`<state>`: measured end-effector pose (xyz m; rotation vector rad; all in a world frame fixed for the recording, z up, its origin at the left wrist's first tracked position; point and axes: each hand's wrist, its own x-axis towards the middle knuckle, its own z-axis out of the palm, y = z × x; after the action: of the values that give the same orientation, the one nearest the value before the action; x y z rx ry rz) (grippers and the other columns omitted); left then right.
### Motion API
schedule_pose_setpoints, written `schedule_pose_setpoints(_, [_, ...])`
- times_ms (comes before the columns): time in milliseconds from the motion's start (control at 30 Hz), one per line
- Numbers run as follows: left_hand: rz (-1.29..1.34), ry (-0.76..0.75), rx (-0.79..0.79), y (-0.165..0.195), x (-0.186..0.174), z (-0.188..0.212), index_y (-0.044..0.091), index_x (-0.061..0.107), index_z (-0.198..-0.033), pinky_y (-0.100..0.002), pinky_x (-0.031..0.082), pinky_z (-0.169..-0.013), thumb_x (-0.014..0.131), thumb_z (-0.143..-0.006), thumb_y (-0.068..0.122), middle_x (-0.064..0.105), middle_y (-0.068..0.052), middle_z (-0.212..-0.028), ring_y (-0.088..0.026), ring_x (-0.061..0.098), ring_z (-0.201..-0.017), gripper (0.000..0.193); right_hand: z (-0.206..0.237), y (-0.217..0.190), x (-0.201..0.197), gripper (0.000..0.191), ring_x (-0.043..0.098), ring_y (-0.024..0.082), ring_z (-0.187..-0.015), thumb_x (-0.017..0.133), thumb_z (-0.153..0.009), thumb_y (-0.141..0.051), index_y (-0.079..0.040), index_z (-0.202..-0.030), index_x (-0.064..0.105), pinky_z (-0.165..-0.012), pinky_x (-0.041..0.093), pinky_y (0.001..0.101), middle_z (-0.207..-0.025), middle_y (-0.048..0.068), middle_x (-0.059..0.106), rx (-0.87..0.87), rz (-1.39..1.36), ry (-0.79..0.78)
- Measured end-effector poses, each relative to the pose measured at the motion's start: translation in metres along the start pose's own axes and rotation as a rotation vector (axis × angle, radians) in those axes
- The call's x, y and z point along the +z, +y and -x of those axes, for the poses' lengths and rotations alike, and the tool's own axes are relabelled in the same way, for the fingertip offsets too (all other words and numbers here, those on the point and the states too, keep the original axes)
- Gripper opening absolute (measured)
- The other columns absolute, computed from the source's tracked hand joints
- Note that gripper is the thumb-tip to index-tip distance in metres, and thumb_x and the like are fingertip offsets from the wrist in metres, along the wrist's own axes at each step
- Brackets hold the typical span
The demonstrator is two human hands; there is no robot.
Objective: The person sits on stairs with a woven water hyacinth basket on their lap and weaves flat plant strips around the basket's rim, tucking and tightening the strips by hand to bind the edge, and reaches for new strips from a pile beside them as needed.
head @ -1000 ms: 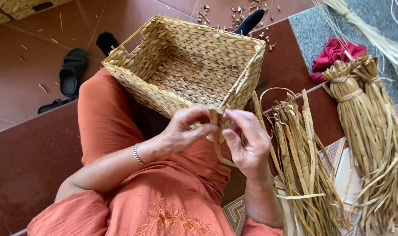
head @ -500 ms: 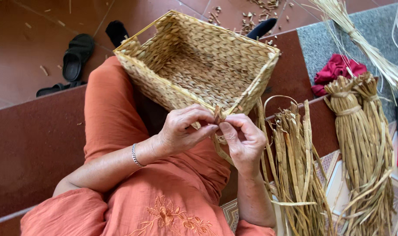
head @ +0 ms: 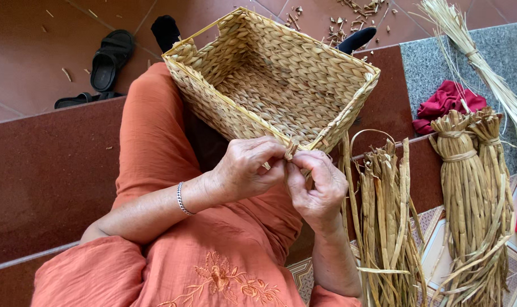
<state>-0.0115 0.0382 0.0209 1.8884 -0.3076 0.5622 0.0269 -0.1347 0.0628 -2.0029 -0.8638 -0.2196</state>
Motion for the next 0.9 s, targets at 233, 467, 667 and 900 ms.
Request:
schedule_pose_setpoints(233, [0.107,0.019,-0.123,-0.015,0.017,0.009,0.004,0.065,-0.088,-0.026,0.057,-0.06,0.069,-0.082,0.001,0.067,-0.005,-0.075,-0.011,0.069,-0.065,0.008,0.022,0.021,0.011,0.012,0.07,0.024,-0.087,0.062,-0.09,0.007,0.002,-0.101,0.06,-0.08,0.058,0.0351,-0.097,0.015,0.068,-0.012,0.002,0.036])
schedule_pose_setpoints(467, [0.974,-0.087,-0.64,-0.033,0.024,0.008,0.0,0.066,-0.098,-0.024,0.058,-0.066,0.062,-0.093,-0.001,0.069,0.002,-0.086,-0.007,0.068,-0.073,0.007,0.041,0.057,0.015,0.008,0.062,0.01,-0.086,0.057,-0.102,0.003,0.002,-0.104,0.064,-0.08,0.053,0.0258,-0.101,0.008,0.068,0.491,-0.965,0.14])
schedule_pose_setpoints(667, [0.489,-0.128,-0.442,-0.017,0.015,0.006,-0.001,0.065,-0.099,-0.022,0.05,-0.057,0.083,-0.089,0.006,0.063,-0.001,-0.081,-0.004,0.058,-0.07,0.022,0.043,0.056,0.011,0.005,0.066,0.01,-0.086,0.058,-0.102,0.001,0.003,-0.105,0.063,-0.078,0.058,0.0247,-0.103,0.009,0.069,0.466,-0.796,0.08])
schedule_pose_setpoints(900, [0.206,-0.077,-0.257,-0.009,0.007,-0.002,0.003,0.074,-0.101,-0.023,0.06,-0.067,0.072,-0.088,0.002,0.075,-0.005,-0.088,-0.009,0.072,-0.075,0.013,0.038,0.039,0.012,0.011,0.065,0.007,-0.088,0.065,-0.102,0.0,0.001,-0.112,0.061,-0.077,0.056,0.0219,-0.106,0.006,0.068,0.39,-0.707,0.036])
